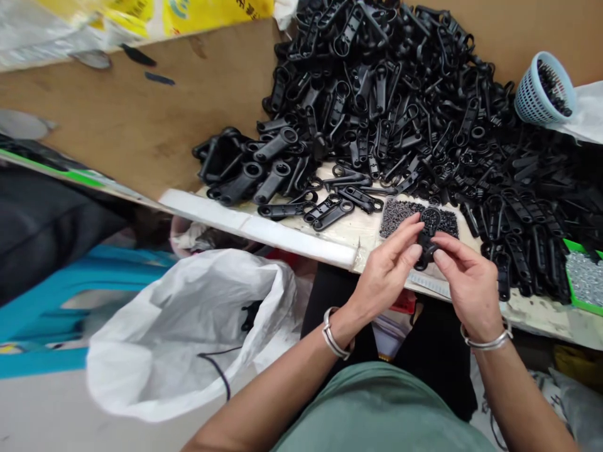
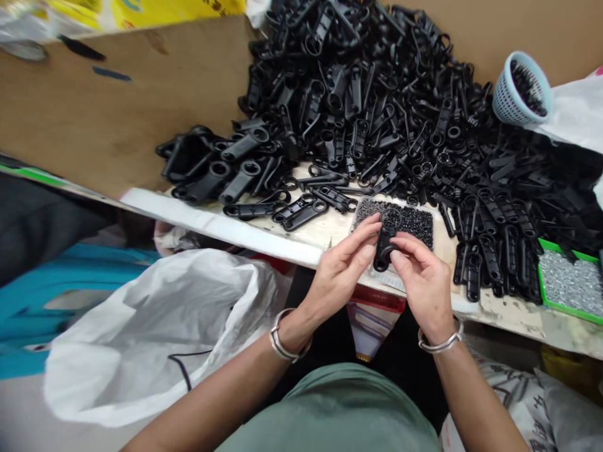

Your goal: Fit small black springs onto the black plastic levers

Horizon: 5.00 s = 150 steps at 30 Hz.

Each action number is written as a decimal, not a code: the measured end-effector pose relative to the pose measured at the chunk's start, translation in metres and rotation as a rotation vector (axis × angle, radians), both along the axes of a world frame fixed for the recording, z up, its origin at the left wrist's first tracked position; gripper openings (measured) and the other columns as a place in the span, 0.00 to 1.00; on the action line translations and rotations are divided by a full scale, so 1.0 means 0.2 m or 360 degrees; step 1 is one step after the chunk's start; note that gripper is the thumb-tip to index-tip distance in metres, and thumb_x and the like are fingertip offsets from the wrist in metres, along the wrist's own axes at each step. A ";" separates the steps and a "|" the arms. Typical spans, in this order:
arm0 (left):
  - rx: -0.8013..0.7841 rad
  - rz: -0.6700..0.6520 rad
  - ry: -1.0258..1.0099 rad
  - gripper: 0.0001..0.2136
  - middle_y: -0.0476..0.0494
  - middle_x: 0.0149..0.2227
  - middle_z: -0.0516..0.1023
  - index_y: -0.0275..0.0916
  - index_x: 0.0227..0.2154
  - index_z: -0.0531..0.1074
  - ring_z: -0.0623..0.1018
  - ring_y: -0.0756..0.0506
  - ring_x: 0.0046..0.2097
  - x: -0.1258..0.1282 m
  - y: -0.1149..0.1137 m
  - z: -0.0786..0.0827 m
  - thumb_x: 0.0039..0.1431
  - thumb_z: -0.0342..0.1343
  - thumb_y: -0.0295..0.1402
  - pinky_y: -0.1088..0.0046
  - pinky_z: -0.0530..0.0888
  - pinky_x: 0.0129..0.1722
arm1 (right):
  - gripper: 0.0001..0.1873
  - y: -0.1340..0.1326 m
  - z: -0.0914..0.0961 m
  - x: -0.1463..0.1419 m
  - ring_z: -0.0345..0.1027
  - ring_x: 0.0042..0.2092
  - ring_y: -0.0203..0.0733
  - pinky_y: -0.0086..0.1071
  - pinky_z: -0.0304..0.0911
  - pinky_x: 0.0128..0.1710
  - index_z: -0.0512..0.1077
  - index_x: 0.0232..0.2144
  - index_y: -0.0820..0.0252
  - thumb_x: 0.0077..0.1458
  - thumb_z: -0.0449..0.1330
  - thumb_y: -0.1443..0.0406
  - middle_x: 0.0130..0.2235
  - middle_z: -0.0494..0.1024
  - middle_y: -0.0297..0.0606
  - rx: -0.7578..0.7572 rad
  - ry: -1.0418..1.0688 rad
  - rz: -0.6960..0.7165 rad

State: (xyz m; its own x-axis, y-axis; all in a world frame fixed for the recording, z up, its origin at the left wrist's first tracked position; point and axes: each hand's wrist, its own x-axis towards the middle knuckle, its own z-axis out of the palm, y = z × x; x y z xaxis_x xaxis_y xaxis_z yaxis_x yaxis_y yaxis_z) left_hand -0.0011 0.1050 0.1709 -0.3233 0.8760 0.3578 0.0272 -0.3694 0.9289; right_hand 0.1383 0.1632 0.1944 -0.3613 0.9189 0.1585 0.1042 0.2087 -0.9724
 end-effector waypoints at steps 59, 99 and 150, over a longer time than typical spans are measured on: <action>-0.0417 -0.0413 -0.0138 0.22 0.41 0.57 0.72 0.41 0.63 0.59 0.78 0.44 0.48 0.15 -0.05 -0.12 0.67 0.47 0.35 0.71 0.80 0.41 | 0.15 -0.06 -0.04 0.17 0.75 0.48 0.45 0.38 0.72 0.51 0.74 0.51 0.55 0.62 0.59 0.66 0.48 0.78 0.42 0.1113 -0.0843 0.0056; -0.0309 -0.0488 0.0205 0.22 0.35 0.61 0.68 0.34 0.63 0.56 0.70 0.43 0.61 0.14 -0.08 -0.03 0.68 0.42 0.27 0.66 0.70 0.59 | 0.10 -0.03 -0.03 0.15 0.74 0.44 0.44 0.37 0.71 0.48 0.76 0.44 0.66 0.60 0.62 0.68 0.42 0.79 0.48 0.1377 -0.0939 0.0032; -0.0355 0.0068 0.2219 0.14 0.41 0.29 0.75 0.34 0.27 0.74 0.72 0.41 0.42 -0.21 0.39 0.04 0.63 0.45 0.20 0.60 0.61 0.44 | 0.07 0.43 0.03 -0.20 0.73 0.40 0.52 0.38 0.65 0.35 0.78 0.36 0.59 0.59 0.59 0.67 0.37 0.78 0.46 0.1029 -0.2155 0.0330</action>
State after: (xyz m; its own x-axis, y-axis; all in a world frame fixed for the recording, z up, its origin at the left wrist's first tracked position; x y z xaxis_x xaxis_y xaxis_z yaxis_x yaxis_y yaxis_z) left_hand -0.0438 0.1824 0.1795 0.1485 0.9546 0.2583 0.9660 -0.1960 0.1688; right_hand 0.0984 0.2492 0.2005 -0.6717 0.7395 -0.0454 0.7343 0.6726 0.0919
